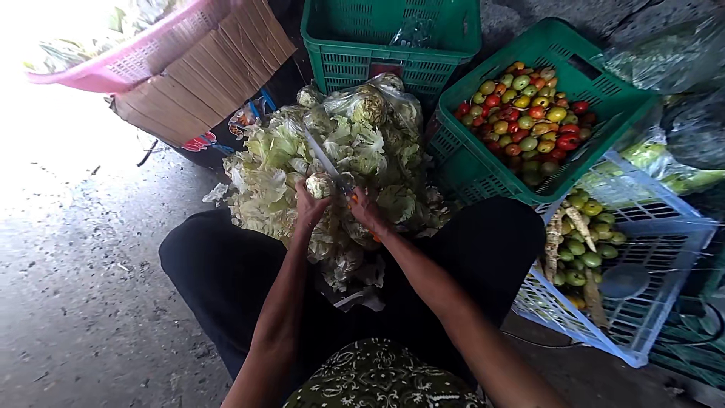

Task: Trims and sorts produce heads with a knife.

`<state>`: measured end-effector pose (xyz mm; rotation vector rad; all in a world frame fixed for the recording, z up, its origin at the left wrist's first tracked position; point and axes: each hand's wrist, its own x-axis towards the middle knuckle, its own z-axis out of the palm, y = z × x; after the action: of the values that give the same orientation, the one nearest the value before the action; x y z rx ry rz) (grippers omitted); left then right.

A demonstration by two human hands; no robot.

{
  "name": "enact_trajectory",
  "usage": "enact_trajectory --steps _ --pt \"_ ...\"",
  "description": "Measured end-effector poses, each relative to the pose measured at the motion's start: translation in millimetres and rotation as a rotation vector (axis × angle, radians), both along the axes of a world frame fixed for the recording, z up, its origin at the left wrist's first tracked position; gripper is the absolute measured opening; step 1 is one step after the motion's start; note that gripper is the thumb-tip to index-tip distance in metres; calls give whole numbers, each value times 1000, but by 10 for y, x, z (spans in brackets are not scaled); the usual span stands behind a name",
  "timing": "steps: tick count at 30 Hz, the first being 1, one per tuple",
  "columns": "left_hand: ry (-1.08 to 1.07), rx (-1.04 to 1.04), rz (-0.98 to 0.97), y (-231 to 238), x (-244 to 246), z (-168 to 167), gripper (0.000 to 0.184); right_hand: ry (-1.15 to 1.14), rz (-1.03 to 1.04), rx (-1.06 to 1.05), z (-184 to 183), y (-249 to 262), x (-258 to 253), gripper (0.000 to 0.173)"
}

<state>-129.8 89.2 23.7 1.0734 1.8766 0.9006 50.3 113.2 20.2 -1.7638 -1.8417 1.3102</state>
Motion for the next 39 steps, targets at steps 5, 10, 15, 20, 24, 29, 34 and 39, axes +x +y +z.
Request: enact_trajectory --steps 5,10,15,20,24,29,34,39 --pt "15 271 -113 16 103 -76 118 90 -85 125 372 69 101 38" --pt "181 444 -172 42 224 -98 100 17 -123 200 315 -17 92 76" --pt "223 544 -211 2 344 -96 96 -54 -137 169 435 -39 62 97" --pt "316 580 -177 -2 432 -53 108 -55 -178 134 452 -63 7 99" --pt "390 624 -176 -11 474 -70 103 -42 -207 111 328 -62 -22 95" --pt "405 645 -139 0 502 -125 97 14 -212 95 342 -67 -50 84" --pt "500 667 -105 -8 541 -118 84 126 -194 23 321 -123 -97 80" --pt "490 589 -160 4 519 -56 85 100 -173 69 320 -133 -141 70"
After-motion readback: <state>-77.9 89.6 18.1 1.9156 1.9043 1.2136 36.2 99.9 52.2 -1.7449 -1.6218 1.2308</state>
